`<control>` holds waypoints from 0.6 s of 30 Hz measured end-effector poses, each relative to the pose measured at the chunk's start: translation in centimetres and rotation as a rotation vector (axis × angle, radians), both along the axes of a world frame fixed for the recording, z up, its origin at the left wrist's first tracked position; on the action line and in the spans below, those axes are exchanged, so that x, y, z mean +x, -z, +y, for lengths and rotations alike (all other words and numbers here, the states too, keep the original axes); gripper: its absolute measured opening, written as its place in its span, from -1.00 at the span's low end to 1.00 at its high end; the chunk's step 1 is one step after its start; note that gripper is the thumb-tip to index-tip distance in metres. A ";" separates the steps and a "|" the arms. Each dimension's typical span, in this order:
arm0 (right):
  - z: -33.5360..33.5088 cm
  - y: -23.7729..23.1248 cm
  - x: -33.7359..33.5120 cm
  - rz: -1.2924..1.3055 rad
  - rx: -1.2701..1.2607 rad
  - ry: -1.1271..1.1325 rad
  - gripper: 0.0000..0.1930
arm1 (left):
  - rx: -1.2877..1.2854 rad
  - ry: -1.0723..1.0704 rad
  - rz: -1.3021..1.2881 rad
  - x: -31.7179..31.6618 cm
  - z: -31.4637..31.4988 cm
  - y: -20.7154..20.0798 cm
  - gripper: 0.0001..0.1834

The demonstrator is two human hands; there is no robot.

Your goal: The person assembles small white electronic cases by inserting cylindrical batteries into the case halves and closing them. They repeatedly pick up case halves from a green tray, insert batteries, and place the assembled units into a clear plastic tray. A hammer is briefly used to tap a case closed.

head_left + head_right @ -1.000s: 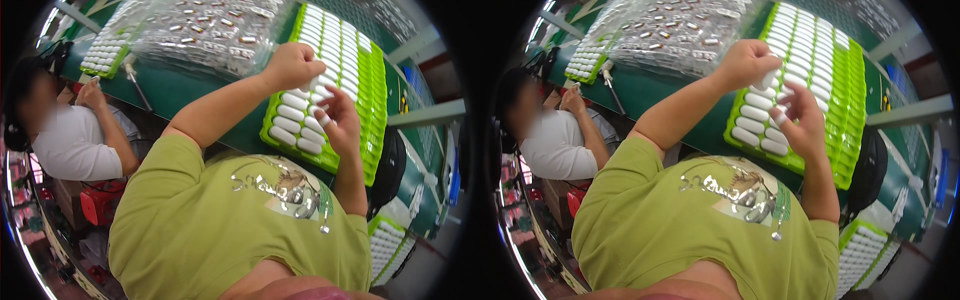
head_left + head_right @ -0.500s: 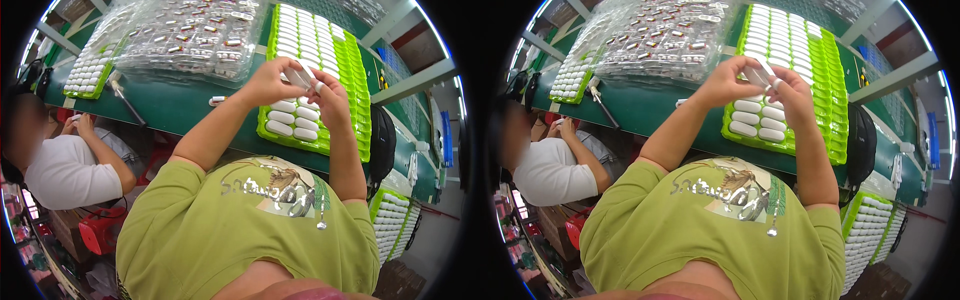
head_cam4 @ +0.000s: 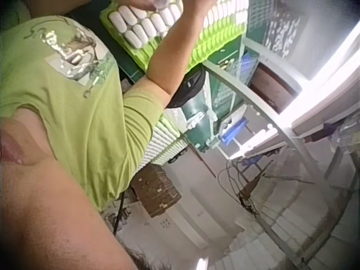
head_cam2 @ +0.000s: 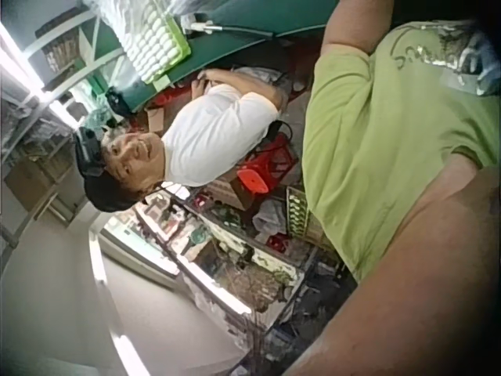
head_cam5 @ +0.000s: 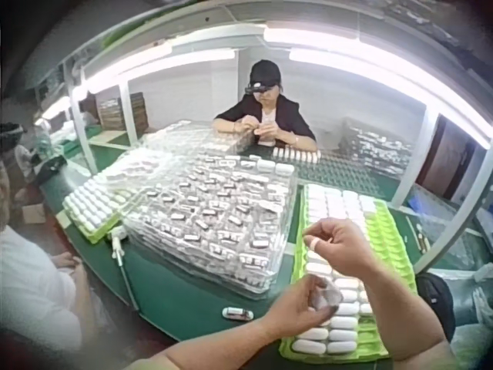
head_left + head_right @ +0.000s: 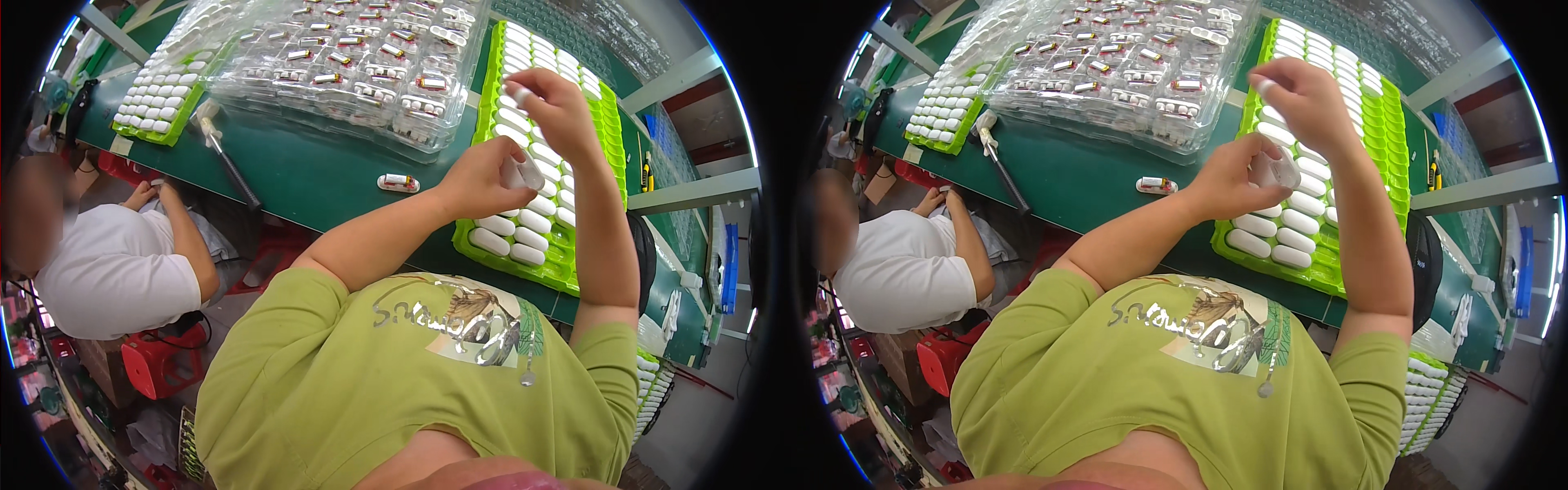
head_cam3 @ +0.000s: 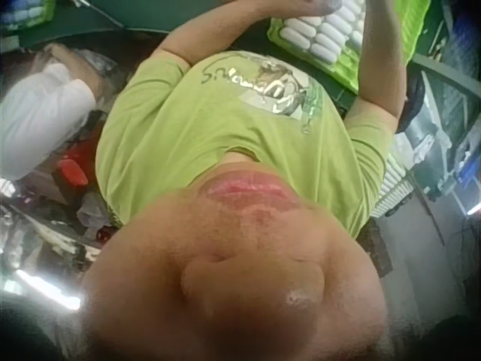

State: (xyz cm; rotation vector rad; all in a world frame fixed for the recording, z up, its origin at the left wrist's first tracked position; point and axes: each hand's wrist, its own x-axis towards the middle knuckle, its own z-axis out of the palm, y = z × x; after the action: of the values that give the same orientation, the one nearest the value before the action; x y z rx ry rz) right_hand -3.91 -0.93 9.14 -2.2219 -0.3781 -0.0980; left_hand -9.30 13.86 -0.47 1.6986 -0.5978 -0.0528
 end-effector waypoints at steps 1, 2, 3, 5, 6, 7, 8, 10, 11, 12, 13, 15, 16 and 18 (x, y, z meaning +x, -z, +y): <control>1.4 0.2 1.2 -0.035 -0.131 -0.062 -0.76 | -0.019 0.002 0.018 0.0 0.0 0.2 -0.44; 2.7 0.5 2.4 -0.071 -0.261 -0.125 -0.77 | -0.004 0.002 0.020 0.0 0.1 0.2 -0.44; 3.6 0.8 3.5 -0.082 -0.356 -0.149 -0.77 | 0.005 0.008 0.019 0.1 0.1 0.1 -0.43; 5.0 1.9 5.3 -0.104 -0.542 -0.197 -0.76 | 0.038 0.013 0.000 0.0 0.0 0.1 -0.42; 5.7 2.2 6.0 -0.102 -0.602 -0.208 -0.76 | 0.060 0.006 -0.017 0.0 0.1 0.2 -0.41; 6.3 2.4 6.6 -0.100 -0.662 -0.218 -0.76 | 0.081 0.000 -0.035 0.1 0.1 0.2 -0.40; 6.6 2.8 7.1 -0.097 -0.722 -0.227 -0.76 | 0.085 0.007 -0.030 0.1 0.0 0.2 -0.39; 7.2 3.0 7.7 -0.098 -0.755 -0.247 -0.76 | 0.090 0.015 -0.015 0.1 0.0 0.1 -0.37; 7.4 2.8 7.9 -0.079 -0.779 -0.261 -0.76 | 0.090 0.027 -0.002 0.0 0.1 0.0 -0.37; 7.7 2.4 7.9 -0.062 -0.802 -0.280 -0.76 | 0.092 0.035 0.010 0.0 0.1 -0.1 -0.37; 7.7 2.2 7.7 -0.092 -0.781 -0.282 -0.76 | 0.093 0.044 0.022 0.0 0.2 -0.2 -0.37; 7.2 1.9 7.3 -0.150 -0.738 -0.281 -0.75 | 0.032 0.012 -0.044 0.0 0.0 0.4 -0.39; 6.8 1.9 7.2 -0.174 -0.658 -0.250 -0.75 | 0.002 -0.001 -0.078 0.1 -0.1 0.5 -0.40; 5.6 2.3 6.8 -0.215 -0.498 -0.181 -0.75 | 0.018 0.047 0.007 0.0 0.2 0.0 -0.37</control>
State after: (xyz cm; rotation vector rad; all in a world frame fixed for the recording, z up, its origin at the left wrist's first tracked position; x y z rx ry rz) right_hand 2.88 4.65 6.87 -2.6596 -0.7910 -0.1599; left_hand -9.26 14.02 -0.48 1.7018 -0.6336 -0.0975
